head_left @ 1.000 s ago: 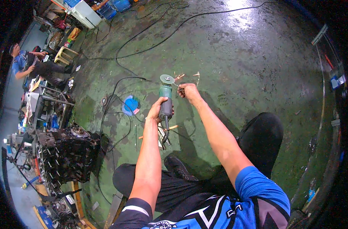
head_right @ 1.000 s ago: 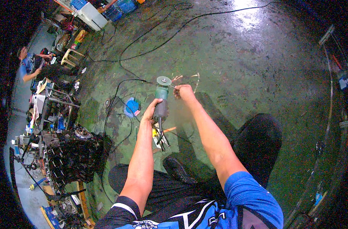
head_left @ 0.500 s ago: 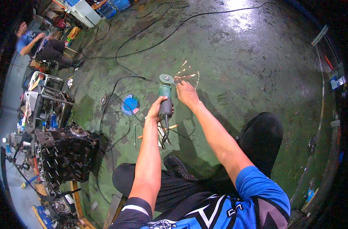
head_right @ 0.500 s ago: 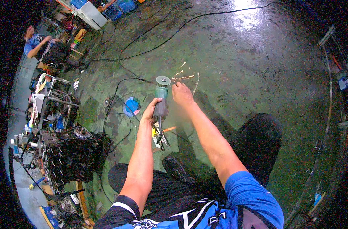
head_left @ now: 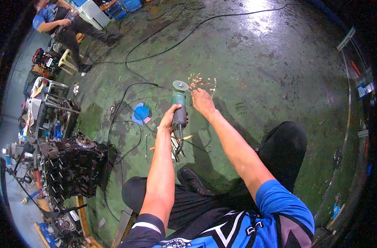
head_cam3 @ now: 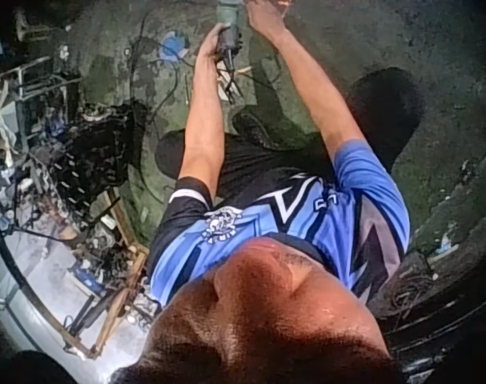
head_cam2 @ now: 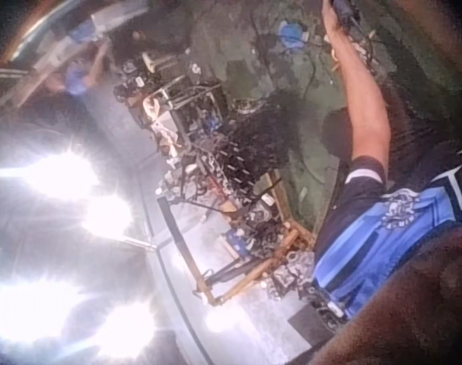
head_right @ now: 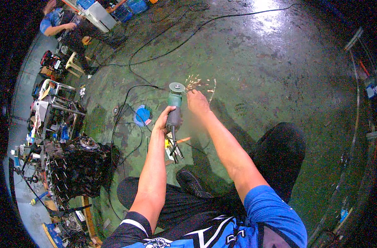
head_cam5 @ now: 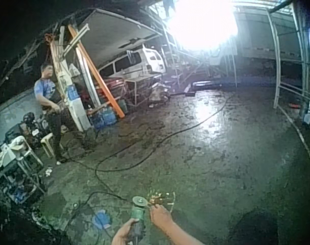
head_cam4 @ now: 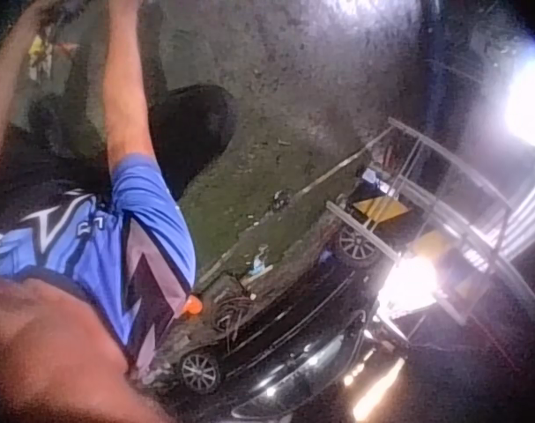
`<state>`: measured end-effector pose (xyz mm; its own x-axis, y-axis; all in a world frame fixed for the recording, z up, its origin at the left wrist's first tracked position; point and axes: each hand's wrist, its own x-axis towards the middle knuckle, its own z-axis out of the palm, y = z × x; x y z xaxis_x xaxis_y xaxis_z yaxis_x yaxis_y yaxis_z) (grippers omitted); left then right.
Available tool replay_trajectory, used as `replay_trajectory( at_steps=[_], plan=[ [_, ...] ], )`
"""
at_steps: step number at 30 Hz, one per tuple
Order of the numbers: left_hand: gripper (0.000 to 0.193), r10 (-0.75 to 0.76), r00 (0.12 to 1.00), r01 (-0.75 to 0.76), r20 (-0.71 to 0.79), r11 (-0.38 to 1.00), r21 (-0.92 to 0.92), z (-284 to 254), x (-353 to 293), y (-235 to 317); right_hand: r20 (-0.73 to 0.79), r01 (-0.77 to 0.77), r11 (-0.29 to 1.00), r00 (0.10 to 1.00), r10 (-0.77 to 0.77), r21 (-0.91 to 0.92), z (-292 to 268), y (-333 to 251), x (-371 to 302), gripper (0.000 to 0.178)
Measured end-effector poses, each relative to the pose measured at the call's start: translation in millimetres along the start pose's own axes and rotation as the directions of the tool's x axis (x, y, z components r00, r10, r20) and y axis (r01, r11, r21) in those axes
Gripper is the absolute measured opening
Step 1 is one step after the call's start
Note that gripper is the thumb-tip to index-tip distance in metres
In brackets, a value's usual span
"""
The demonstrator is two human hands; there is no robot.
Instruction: The person is using an angle grinder to sharpen a metal rod or screwdriver tip.
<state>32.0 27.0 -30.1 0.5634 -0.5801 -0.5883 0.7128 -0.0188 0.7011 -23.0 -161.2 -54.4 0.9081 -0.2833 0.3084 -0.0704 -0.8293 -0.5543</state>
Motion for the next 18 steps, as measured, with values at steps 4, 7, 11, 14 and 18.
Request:
replay_trajectory(
  at_steps=[4,7,11,14,18],
  plan=[
    [0.045,0.000,1.000,0.000,-0.014,1.000,0.013,1,-1,0,-0.044,-0.105,0.973,0.992,0.116,0.204,2,1,2,0.018],
    [0.045,0.021,0.999,-0.020,-0.042,0.999,0.032,-5,-4,1,-0.046,-0.152,0.938,0.984,0.174,0.311,6,-3,4,0.019],
    [0.045,0.007,1.000,-0.007,0.002,0.999,0.054,3,-2,3,-0.002,-0.280,0.849,0.949,0.314,0.449,15,15,11,0.023],
    [0.047,-0.002,1.000,0.002,-0.002,0.999,0.047,12,-1,3,0.281,-0.478,0.544,0.869,0.407,0.690,16,31,13,0.024],
    [0.049,0.001,0.999,0.000,-0.040,0.999,0.044,1,-9,3,0.420,-0.529,0.257,0.826,0.377,0.809,14,15,12,0.027]
  ],
)
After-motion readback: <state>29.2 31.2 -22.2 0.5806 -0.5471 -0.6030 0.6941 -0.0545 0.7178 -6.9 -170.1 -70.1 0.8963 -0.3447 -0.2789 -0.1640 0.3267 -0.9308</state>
